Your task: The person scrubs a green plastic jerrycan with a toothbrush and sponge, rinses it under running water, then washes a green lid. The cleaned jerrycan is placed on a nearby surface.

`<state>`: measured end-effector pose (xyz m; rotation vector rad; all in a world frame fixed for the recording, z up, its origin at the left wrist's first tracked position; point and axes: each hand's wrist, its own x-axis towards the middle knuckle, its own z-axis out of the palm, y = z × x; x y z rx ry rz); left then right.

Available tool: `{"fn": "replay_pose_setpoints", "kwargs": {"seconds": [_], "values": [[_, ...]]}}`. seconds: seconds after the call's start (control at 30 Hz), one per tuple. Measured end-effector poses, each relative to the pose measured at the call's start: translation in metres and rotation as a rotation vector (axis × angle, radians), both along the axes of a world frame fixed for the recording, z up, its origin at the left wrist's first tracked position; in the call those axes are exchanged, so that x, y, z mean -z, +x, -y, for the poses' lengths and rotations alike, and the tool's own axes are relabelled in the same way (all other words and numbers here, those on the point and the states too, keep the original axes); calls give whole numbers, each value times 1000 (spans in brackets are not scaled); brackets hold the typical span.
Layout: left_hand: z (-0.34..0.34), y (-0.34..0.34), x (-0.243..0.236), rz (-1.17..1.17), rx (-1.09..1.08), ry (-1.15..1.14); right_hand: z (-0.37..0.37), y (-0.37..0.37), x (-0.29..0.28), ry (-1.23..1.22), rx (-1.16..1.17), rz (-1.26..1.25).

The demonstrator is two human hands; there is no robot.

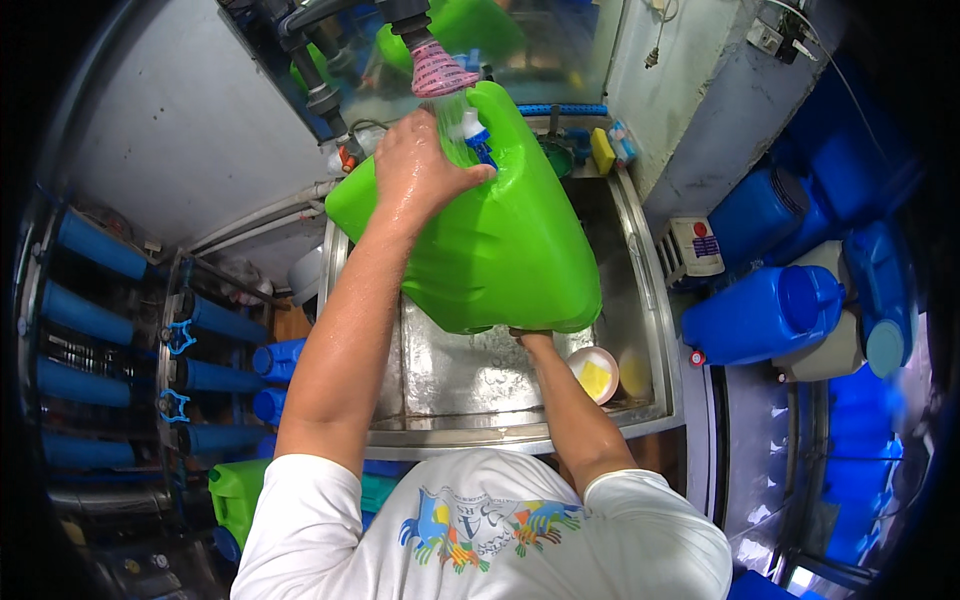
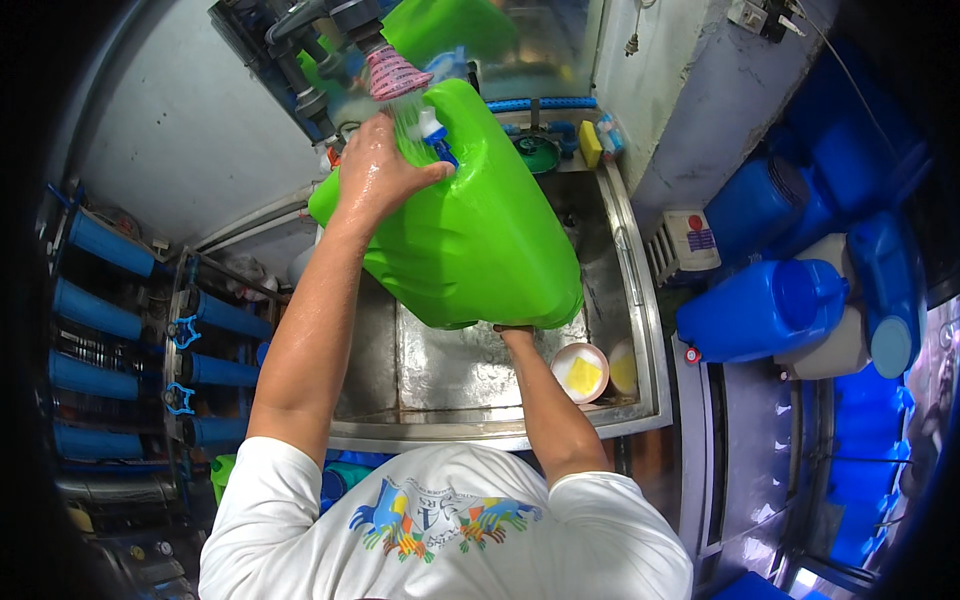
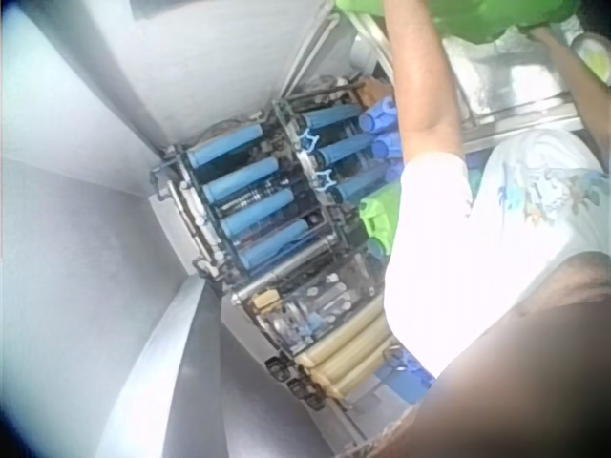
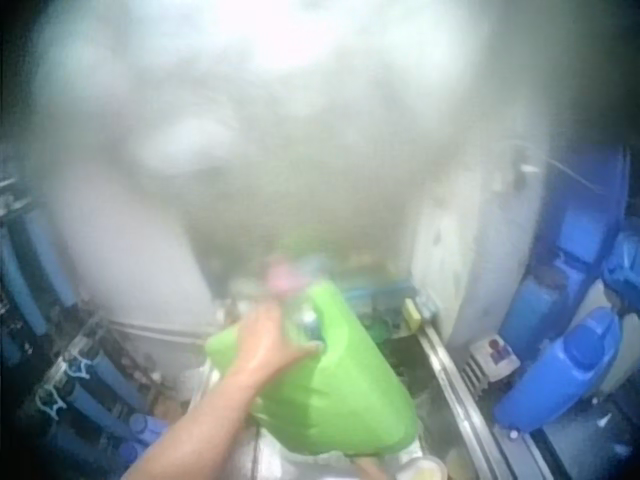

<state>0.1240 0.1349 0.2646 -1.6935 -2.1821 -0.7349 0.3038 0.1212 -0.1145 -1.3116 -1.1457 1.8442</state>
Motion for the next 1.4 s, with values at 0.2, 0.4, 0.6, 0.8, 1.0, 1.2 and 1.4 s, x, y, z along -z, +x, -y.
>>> {"fn": "replay_pose_setpoints", "kwargs": {"seconds": [0.2,0.4,0.6,0.8,1.0,1.2,1.4], "values": [[3,-3,-5,-43,1,101,-2,5,1,37,-11,-26],[2,-6,-5,-18,-7,4,2,7,-1,-60,65,-15],[6,-2,-4,-13,28,101,6,7,-9,-14,123,-42],[4,-5,-5,7,10,27,4,13,-17,-71,70,-23],[4,-17,3,55,16,98,6,18,-19,-6,10,-47],[5,-21,6,67,49,115,7,18,-17,-7,68,10],[-1,-17,15,104,39,9,6,33,-15,71,112,22]]}}
